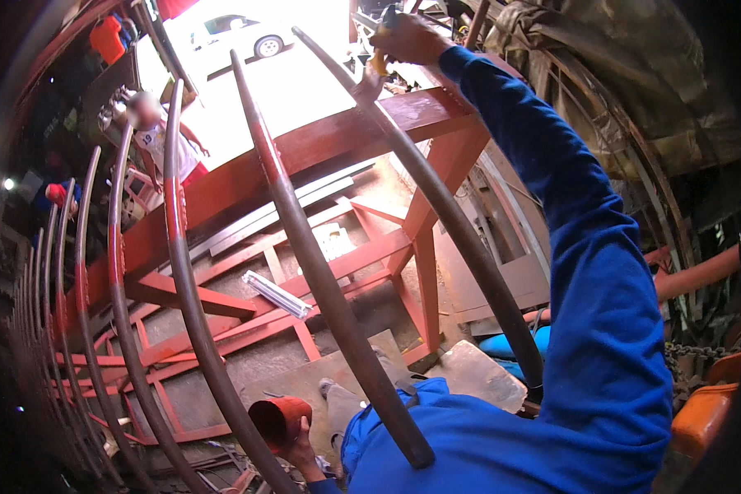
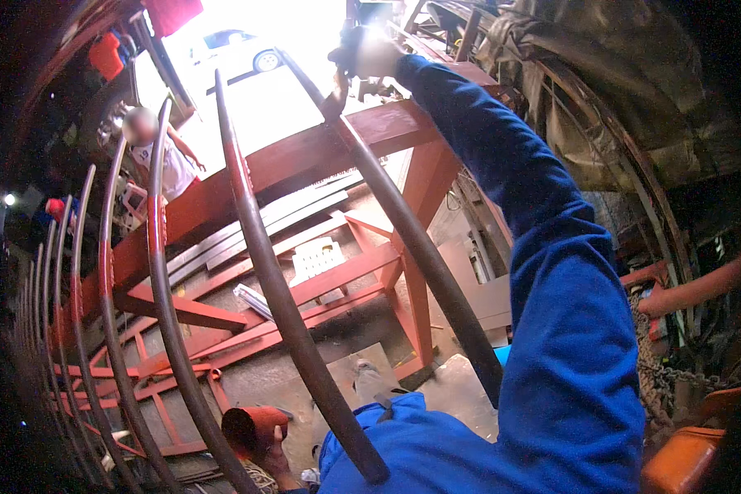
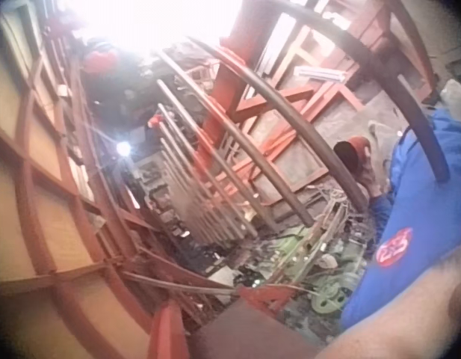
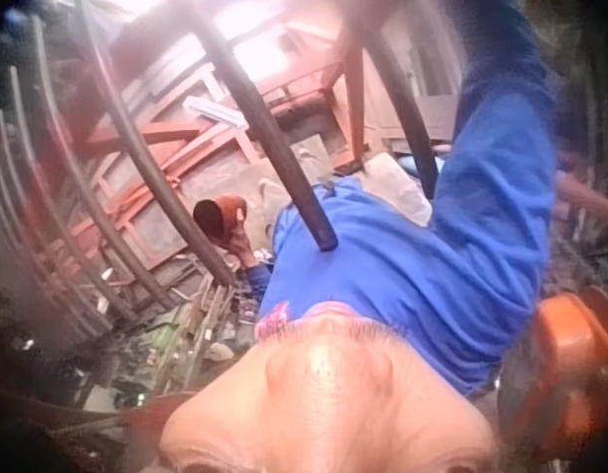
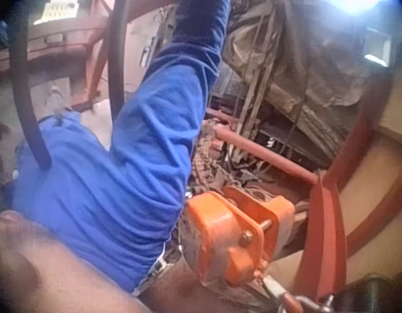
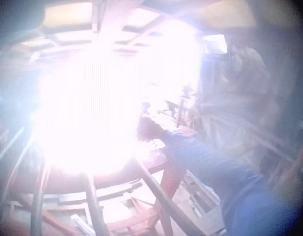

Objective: The person paints vertical metal bars of a large red metal frame using a paintbrush. They repeatedly dip the brush into a small container held in the other hand and apply paint to the bars. The camera is head-mounted and shakes significantly during the task.

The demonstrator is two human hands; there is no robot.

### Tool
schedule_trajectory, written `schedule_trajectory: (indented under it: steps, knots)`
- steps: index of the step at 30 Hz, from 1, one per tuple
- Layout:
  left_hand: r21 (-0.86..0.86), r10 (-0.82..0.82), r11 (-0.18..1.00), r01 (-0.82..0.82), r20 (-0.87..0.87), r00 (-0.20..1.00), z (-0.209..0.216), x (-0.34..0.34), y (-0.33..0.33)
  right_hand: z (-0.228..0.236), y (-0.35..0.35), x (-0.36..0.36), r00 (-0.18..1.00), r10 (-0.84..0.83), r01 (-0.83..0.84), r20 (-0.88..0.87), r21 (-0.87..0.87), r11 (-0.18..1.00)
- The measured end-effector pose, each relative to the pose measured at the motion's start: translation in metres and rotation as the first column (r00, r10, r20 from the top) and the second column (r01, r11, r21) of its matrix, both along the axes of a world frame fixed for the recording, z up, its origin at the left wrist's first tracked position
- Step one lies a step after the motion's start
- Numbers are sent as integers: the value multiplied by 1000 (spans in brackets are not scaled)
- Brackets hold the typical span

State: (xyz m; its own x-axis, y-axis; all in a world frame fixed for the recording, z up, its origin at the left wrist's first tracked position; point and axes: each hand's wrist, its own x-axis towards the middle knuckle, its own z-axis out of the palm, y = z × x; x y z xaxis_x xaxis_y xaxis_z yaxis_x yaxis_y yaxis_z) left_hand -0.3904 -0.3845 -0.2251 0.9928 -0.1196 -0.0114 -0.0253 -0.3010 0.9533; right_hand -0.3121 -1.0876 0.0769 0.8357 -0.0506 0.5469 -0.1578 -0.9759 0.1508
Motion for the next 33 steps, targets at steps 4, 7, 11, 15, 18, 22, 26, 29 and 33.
schedule_trajectory:
  steps: [4, 7, 11, 15, 18, 22, 26, 29, 33]
  knots:
    - [13, -13, 1000, 14, -47, 999, -10, 2, 3, 34, 26, -48, 977, -133, 141, -165, 35, 989]
    - [18, 38, 999, -37, -71, 997, -10, -5, 11, 64, 47, -75, 991, -64, 95, -119, 286, 954]
    - [25, 47, 999, -44, -115, 992, -17, -5, 11, 52, 27, -108, 994, -107, 107, 0, 66, 992]
    - [30, 52, 998, -48, -140, 989, -20, -6, 13, 44, 20, -135, 973, -178, 115, -146, -361, 925]
    - [34, 62, 998, -58, -147, 987, -22, -6, 16, 39, 22, -129, 943, -261, 162, -205, -401, 902]
    - [29, 55, 998, -51, -157, 986, -24, -5, 15, 14, 7, -114, 987, -140, 98, -76, -405, 909]
    - [39, 65, 997, -59, -154, 986, -22, -4, 17, -28, 19, -92, 976, -217, 209, 7, 237, 949]
    - [45, 65, 997, -59, -150, 986, -23, -2, 17, -33, 50, -88, 924, -372, 255, 83, 591, 765]
    - [43, 58, 998, -52, -147, 987, -24, 0, 13, -27, 35, -110, 981, -171, 168, 89, 35, 985]
